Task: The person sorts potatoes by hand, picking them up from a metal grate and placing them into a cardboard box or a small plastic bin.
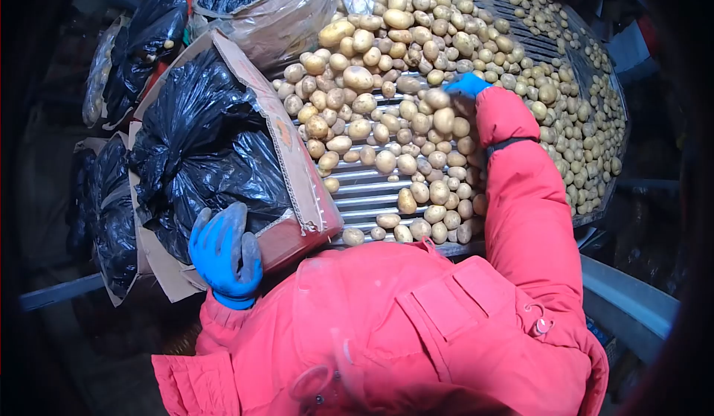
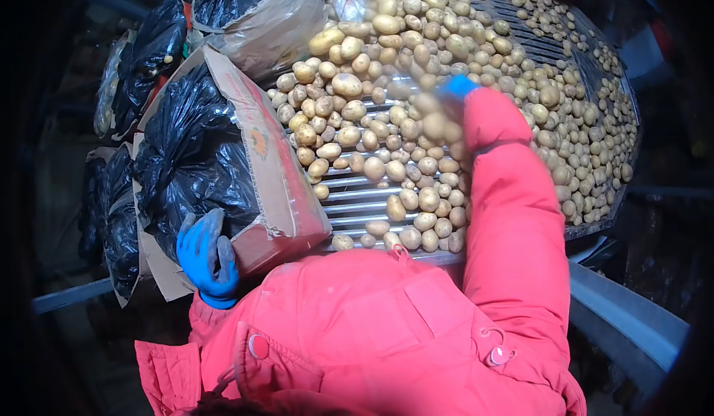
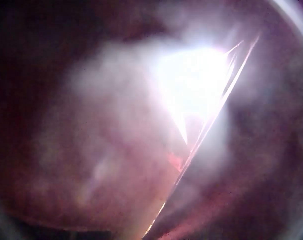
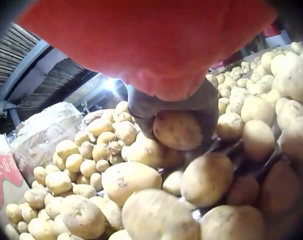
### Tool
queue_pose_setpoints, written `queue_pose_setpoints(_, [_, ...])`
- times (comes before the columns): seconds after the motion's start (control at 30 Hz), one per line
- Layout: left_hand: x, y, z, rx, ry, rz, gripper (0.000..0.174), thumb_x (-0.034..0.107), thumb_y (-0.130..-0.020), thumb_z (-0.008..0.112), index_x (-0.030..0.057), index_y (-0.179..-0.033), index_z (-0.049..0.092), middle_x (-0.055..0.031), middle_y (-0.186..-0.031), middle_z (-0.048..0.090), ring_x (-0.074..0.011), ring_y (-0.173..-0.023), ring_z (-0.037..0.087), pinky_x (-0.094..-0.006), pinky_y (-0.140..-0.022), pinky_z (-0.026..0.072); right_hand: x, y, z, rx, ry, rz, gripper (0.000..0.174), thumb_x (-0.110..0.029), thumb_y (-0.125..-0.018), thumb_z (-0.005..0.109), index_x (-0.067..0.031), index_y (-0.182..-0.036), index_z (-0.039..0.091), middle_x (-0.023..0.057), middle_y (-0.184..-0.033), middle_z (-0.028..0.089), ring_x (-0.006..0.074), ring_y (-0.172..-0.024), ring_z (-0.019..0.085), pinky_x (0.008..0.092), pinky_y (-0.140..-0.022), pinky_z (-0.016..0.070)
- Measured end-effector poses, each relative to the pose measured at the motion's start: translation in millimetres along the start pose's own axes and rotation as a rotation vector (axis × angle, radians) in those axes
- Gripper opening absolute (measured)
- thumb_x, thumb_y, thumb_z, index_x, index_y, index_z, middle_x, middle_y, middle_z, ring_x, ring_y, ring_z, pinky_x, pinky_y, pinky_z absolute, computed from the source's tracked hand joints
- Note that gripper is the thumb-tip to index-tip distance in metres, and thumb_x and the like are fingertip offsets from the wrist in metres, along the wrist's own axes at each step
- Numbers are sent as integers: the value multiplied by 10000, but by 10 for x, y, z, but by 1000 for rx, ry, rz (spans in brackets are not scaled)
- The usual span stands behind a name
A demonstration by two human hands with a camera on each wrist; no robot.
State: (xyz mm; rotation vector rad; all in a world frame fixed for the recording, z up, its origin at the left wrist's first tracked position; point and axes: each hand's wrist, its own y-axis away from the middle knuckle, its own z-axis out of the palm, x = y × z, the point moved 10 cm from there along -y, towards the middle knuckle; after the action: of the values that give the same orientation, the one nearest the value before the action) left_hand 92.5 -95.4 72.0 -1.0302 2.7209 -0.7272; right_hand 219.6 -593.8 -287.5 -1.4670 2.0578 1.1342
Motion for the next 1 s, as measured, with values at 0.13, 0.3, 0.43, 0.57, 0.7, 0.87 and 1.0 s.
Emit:
queue_pose_setpoints(0.13, [-38, 9, 35, 8, 25, -13, 352, 70, -813, 628, -28, -1149, 660, -154, -1114, 700, -319, -1008, 666, -514, -994, 447, -576, 384, 96, -94, 216, -65, 523, -407, -762, 813, -33, -1108, 694, 139, -1039, 714, 209, -937, 649, 356, -830, 521])
queue_pose_setpoints(0.3, [-38, -5, 34, 5, 27, 5, 366, 53, -798, 637, -31, -1154, 658, -159, -1108, 703, -318, -997, 669, -513, -988, 451, -715, 438, 253, 29, 317, -147, 676, -314, -632, 866, -27, -1201, 640, 166, -1156, 693, 283, -1075, 655, 402, -875, 521])
queue_pose_setpoints(0.43, [-27, -11, 26, 17, 17, -6, 348, 67, -809, 637, -31, -1141, 668, -159, -1096, 706, -317, -989, 673, -509, -984, 455, -904, 470, 612, -234, 585, -201, 428, -221, -661, 763, -70, -1059, 729, 205, -1058, 699, 348, -994, 680, 434, -828, 545])
queue_pose_setpoints(0.57, [-18, -15, 3, 32, 15, -4, 324, 87, -825, 633, -28, -1125, 679, -155, -1089, 708, -317, -986, 673, -510, -978, 461, -1317, 1050, 1049, -432, 385, -196, 533, -415, -644, 842, -128, -1080, 738, 135, -983, 736, 298, -917, 698, 413, -768, 552])
queue_pose_setpoints(0.7, [-10, -15, -3, 33, 4, -7, 312, 106, -838, 630, -22, -1117, 683, -150, -1086, 710, -319, -983, 673, -511, -971, 466, -1471, 1350, 1337, -546, 222, -275, 528, -386, -679, 838, -108, -1114, 724, 134, -1016, 731, 254, -931, 690, 374, -807, 542])
queue_pose_setpoints(0.87, [3, -11, -14, 45, 4, 2, 314, 114, -843, 630, -19, -1124, 677, -151, -1083, 709, -320, -984, 671, -512, -964, 468, -1321, 1728, 1195, -610, -661, -202, 645, -327, -753, 788, -21, -1288, 599, 162, -1130, 691, 254, -1010, 665, 347, -844, 521])
queue_pose_setpoints(1.0, [17, -24, -8, 33, 26, 15, 287, 81, -869, 616, -39, -1123, 675, -166, -1098, 706, -327, -991, 669, -507, -969, 467, -1378, 2188, 1142, -644, -1183, 58, 610, -284, -813, 717, -12, -1333, 551, 183, -1129, 670, 273, -986, 669, 356, -812, 532])
